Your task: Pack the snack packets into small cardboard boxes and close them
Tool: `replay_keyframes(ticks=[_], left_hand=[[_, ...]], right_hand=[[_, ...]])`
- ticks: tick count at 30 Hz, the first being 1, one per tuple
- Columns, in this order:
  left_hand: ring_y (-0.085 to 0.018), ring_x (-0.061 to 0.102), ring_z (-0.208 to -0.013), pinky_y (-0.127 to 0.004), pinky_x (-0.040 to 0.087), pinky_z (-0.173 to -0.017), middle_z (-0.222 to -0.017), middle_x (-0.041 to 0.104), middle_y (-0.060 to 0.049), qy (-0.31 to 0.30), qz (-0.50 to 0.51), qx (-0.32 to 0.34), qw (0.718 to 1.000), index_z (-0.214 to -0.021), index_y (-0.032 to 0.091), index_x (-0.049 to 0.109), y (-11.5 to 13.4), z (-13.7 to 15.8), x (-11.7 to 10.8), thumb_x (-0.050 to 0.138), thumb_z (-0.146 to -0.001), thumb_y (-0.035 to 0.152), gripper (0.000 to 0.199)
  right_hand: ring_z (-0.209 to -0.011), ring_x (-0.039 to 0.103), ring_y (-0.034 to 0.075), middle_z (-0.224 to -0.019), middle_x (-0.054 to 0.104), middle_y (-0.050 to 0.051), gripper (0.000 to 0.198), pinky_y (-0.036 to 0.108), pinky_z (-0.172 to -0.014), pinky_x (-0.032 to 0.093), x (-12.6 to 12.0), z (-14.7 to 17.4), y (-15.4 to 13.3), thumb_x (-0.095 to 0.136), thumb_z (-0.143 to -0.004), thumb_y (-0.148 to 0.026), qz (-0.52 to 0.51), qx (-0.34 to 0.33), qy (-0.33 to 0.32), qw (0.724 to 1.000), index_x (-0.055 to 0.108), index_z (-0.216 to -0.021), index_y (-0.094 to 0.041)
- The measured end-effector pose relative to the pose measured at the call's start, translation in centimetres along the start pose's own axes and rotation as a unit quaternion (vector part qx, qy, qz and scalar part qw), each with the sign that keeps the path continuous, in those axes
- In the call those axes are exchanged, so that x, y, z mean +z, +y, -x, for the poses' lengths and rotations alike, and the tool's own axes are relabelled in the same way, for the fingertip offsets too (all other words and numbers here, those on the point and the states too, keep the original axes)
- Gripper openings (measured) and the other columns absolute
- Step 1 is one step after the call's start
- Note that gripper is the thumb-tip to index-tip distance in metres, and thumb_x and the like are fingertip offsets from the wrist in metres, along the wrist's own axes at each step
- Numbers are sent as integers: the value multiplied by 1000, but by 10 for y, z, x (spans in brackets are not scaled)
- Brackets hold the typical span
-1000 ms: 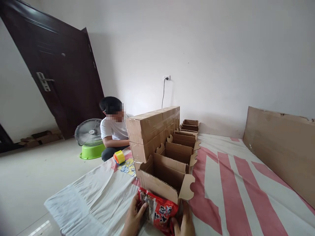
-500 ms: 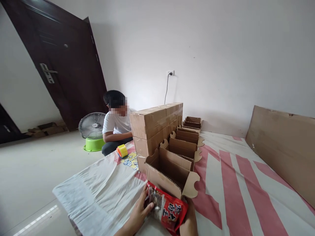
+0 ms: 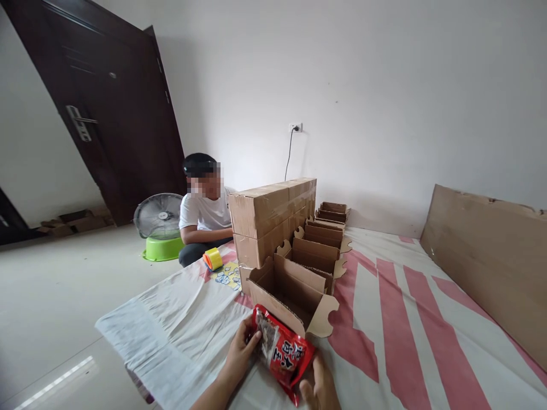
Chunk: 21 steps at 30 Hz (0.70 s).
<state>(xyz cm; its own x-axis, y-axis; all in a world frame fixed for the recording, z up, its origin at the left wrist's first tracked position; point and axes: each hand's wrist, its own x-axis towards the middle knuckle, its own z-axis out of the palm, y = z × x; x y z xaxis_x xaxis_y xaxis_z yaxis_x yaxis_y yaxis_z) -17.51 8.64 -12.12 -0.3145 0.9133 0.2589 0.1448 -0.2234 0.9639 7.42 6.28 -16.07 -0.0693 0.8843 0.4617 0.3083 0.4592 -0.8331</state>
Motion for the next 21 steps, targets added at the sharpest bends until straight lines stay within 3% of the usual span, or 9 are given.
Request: replay_keyframes(ticks=[3,7,10,13,15,17,21], left_hand=[[-21,61,-75,-32,49,-72,-80,66,-3,-30,-44,3,999,-87,20,58,2,1,-1,61,-77,61,43],[-20,58,-72,-32,49,-71,-79,63,-3,-28,-49,15,998,-91,19,58,1,4,0,60,-78,61,44],[-26,61,-97,-39,50,-87,-103,63,-9,-31,-61,48,996,-101,19,61,-2,5,1,63,-77,59,47],[-33,46,-129,-47,41,-106,-138,44,-13,21,-97,78,992,-108,20,63,-8,4,1,66,-74,57,50],[-35,38,-137,-48,37,-110,-148,35,-13,33,-94,73,992,-110,20,64,-11,3,0,67,-74,56,51],[-36,39,-137,-47,37,-110,-148,39,-14,6,-67,54,996,-110,20,65,-14,2,-1,70,-73,56,52],[-34,56,-122,-44,47,-102,-132,59,-14,-66,24,20,997,-123,20,59,-14,1,-4,72,-73,55,63]], right_hand=[[-115,60,39,-126,63,20,78,47,-95,52,6,1,-3,69,-69,-61,94,-47,-41,994,58,-129,-13],[-87,70,29,-96,73,17,32,40,-76,59,6,-3,-10,60,-83,-39,185,-96,-39,977,68,-103,-15],[-74,71,25,-84,73,14,28,35,-65,59,3,-5,-10,48,-92,-39,195,-147,7,970,65,-93,-17],[-77,71,24,-89,73,14,29,33,-66,60,3,-6,-8,46,-95,-42,197,-150,48,968,61,-102,-17],[-78,72,24,-91,73,13,29,32,-66,60,4,-7,-7,47,-95,-43,196,-146,51,968,60,-104,-18],[-78,72,24,-90,73,13,29,32,-66,60,4,-8,-8,47,-95,-44,199,-145,50,968,59,-105,-19],[-73,70,25,-85,71,13,36,33,-61,59,4,-10,-7,47,-93,-50,213,-126,94,964,57,-102,-17]])
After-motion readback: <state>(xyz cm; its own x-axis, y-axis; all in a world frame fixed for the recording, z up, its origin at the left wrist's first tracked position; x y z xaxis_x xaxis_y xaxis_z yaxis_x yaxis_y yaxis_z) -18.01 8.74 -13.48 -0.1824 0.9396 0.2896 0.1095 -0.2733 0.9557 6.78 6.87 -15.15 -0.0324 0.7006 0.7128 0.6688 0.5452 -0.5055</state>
